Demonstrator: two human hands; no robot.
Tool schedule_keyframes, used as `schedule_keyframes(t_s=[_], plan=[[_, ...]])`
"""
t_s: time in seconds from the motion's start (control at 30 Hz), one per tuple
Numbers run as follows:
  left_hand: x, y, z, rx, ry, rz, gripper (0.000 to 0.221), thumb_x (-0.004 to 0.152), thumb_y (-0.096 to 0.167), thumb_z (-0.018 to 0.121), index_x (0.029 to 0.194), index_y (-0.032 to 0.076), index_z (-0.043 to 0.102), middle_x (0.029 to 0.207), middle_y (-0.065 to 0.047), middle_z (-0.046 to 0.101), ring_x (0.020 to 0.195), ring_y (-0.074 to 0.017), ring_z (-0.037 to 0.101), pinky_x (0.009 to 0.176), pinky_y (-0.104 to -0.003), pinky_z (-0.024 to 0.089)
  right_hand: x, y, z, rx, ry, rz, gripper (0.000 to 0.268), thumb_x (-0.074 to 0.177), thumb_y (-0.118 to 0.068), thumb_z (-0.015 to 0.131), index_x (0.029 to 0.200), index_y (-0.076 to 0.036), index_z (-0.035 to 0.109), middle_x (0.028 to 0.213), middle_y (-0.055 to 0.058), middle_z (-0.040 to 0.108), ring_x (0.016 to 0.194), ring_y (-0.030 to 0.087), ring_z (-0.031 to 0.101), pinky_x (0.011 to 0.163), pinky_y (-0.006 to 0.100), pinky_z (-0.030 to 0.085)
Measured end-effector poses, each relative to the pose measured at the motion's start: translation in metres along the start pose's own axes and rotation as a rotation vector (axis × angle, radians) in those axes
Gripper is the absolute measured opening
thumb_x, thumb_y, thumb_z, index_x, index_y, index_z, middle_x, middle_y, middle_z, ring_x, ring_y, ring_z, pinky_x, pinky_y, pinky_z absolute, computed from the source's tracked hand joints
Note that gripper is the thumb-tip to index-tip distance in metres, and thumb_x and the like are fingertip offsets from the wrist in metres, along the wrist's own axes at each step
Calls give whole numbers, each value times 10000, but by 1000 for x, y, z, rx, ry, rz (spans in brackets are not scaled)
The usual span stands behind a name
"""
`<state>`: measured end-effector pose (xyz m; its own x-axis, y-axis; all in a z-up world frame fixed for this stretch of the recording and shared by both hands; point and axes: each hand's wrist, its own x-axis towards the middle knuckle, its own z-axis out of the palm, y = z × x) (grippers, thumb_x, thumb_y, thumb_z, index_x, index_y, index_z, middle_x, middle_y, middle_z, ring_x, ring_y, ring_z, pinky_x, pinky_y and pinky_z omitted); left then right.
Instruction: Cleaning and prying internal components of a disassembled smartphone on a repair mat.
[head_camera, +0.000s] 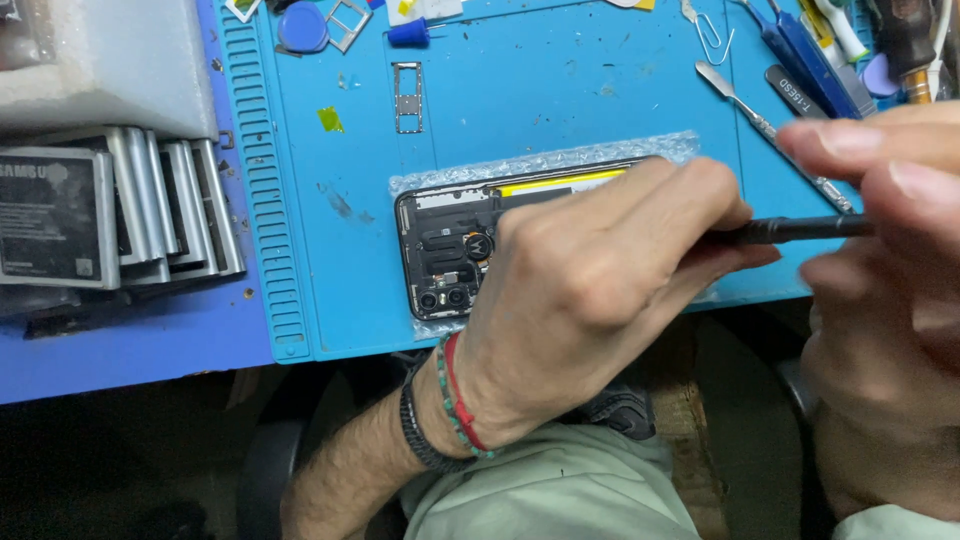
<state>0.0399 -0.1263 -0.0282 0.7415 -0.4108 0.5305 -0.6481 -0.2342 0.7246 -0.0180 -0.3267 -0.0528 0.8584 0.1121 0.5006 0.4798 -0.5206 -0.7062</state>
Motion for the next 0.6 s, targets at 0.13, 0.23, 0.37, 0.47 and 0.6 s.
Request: schedule_keyframes(t_s=[0.13, 0.23, 0.37, 0.47, 0.6], plan=[[-1, 1, -2, 151, 6, 36, 406, 1056, 372, 709, 1228, 26, 585, 1096, -99, 651, 1018, -331, 696, 871, -409, 514, -10, 14, -9, -6, 17, 39, 187, 1385, -51, 302, 1565, -19, 339, 1465, 368, 571, 1290, 478, 724, 1383, 618, 615], [-14, 1, -29, 489, -34, 91, 513, 1083, 491, 632, 1260, 16, 711, 1276, -131, 747, 1189, -321, 717, 1183, -551, 493, -15, 23, -15, -8, 27, 70, 175, 1389, -50, 322, 1557, -28, 362, 1411, 344, 590, 1240, 462, 745, 1297, 585, 669], [-36, -11, -51, 767, -92, 42, 574, 1113, 555, 585, 1286, 26, 727, 1359, -120, 735, 1224, -354, 688, 1129, -566, 485, -10, 33, -22, 47, -92, -59, 316, 1381, -111, 219, 1685, -79, 301, 1611, 361, 457, 1403, 532, 651, 1439, 708, 599], [-42, -21, -53, 724, -94, 6, 713, 1056, 649, 596, 1354, 9, 699, 1377, -135, 710, 1230, -365, 675, 1099, -583, 517, -20, 54, -29, 16, -59, -86, 299, 1367, -75, 259, 1657, -87, 331, 1481, 318, 511, 1312, 517, 673, 1328, 668, 618], [-42, -23, -55, 691, -100, 10, 682, 1070, 608, 643, 1353, -11, 681, 1371, -143, 686, 1233, -364, 650, 1110, -594, 524, -6, 27, -19, -37, -55, -5, 313, 1345, -106, 274, 1633, -11, 353, 1511, 298, 521, 1332, 526, 711, 1253, 549, 598]])
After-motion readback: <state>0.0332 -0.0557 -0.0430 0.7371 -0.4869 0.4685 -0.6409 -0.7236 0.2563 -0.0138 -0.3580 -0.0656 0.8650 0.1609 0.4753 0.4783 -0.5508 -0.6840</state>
